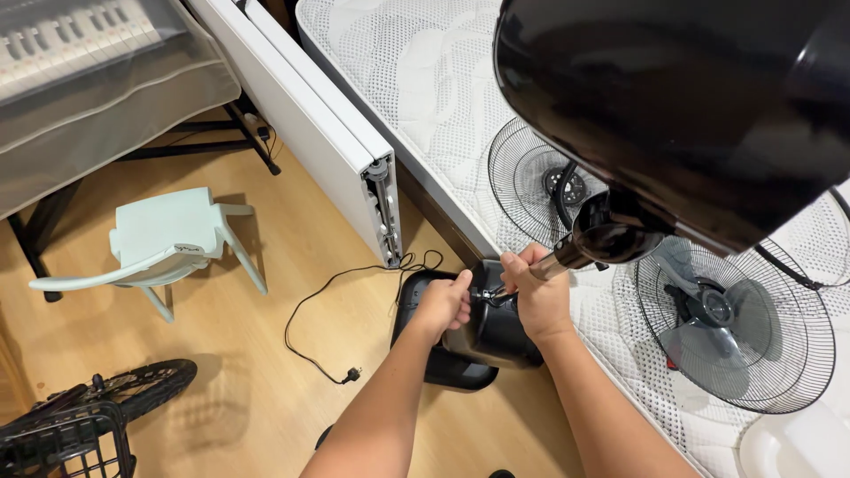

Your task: The person disassembles a standing electric fan by removing the front grille, fan blade, and rear motor housing, then reassembles the components in reverse order. They use a screwdriver to loosen and tighten fasteners on the base and neck, and place removed parts on a nearby mattress.

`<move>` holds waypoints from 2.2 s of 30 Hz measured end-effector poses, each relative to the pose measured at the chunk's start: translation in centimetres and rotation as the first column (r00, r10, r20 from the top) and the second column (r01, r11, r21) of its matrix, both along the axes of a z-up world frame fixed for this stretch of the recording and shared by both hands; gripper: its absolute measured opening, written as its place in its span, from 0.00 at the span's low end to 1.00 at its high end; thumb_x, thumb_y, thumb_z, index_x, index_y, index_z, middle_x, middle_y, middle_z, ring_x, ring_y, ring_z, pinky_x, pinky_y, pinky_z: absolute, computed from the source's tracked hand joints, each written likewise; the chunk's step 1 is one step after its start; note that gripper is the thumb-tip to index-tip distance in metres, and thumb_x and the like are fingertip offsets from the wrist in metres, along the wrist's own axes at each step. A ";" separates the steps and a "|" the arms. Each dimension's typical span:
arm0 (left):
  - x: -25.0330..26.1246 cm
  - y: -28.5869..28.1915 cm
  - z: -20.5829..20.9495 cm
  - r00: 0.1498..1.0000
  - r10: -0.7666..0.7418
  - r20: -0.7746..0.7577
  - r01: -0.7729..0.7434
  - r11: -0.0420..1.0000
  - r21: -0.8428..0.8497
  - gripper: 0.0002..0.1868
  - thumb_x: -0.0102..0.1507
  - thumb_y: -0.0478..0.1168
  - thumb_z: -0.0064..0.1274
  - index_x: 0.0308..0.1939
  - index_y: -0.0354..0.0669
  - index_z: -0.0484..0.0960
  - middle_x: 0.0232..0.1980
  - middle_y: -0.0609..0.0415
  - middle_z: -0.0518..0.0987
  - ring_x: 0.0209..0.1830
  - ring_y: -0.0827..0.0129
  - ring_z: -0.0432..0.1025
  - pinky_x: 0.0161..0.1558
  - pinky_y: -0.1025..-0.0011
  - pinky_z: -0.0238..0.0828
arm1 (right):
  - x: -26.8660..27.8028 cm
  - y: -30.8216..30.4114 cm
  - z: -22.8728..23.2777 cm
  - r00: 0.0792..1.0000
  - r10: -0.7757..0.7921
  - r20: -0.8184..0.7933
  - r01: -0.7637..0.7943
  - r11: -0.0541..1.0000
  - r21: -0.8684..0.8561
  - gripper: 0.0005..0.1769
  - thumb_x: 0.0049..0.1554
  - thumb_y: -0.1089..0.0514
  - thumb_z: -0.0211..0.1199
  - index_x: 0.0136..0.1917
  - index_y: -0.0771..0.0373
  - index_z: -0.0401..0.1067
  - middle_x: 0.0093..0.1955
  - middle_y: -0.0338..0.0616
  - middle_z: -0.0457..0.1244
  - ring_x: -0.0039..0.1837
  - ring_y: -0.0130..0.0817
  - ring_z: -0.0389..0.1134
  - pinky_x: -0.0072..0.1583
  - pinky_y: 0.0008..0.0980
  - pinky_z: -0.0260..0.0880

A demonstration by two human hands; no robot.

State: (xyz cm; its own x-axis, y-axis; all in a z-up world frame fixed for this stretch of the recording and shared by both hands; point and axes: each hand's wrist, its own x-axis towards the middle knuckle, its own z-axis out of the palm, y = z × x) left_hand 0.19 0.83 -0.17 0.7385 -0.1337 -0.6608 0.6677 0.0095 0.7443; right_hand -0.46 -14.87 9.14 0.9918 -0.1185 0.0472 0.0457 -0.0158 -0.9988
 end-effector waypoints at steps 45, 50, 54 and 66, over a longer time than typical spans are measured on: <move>0.8 -0.1 -2.6 0.995 -0.065 -0.079 0.055 0.991 -0.125 0.24 0.67 0.55 0.54 0.26 0.41 0.74 0.24 0.57 0.72 0.16 0.76 0.61 0.19 0.75 0.51 | -0.5 -1.5 9.6 0.975 0.214 -0.054 -0.217 0.975 -0.049 0.10 0.54 0.66 0.68 0.39 0.62 0.66 0.37 0.40 0.65 0.41 0.28 0.66 0.46 0.29 0.68; 1.4 0.2 -2.7 0.974 -0.140 0.180 0.172 0.970 -0.173 0.13 0.64 0.45 0.58 0.30 0.42 0.77 0.27 0.58 0.76 0.22 0.78 0.66 0.25 0.76 0.61 | -0.4 -1.7 9.2 0.978 0.203 -0.045 -0.201 0.978 0.051 0.10 0.54 0.67 0.67 0.39 0.61 0.66 0.37 0.40 0.65 0.41 0.28 0.66 0.46 0.28 0.68; 0.9 1.9 -1.6 0.872 -0.243 0.426 0.277 0.961 -0.020 0.06 0.56 0.41 0.58 0.35 0.48 0.81 0.31 0.62 0.79 0.25 0.77 0.70 0.28 0.76 0.68 | -0.2 -1.5 9.2 0.975 0.219 -0.035 -0.216 0.973 0.083 0.10 0.54 0.67 0.68 0.39 0.61 0.66 0.37 0.40 0.64 0.41 0.28 0.66 0.46 0.29 0.68; 2.5 0.1 -0.9 0.949 -0.202 -0.243 0.194 0.979 -0.056 0.25 0.66 0.59 0.50 0.26 0.43 0.75 0.22 0.61 0.72 0.15 0.79 0.61 0.18 0.80 0.53 | -0.6 -1.0 9.8 0.982 0.170 -0.080 -0.166 0.985 0.045 0.11 0.52 0.66 0.68 0.37 0.60 0.66 0.35 0.39 0.64 0.40 0.27 0.65 0.46 0.29 0.66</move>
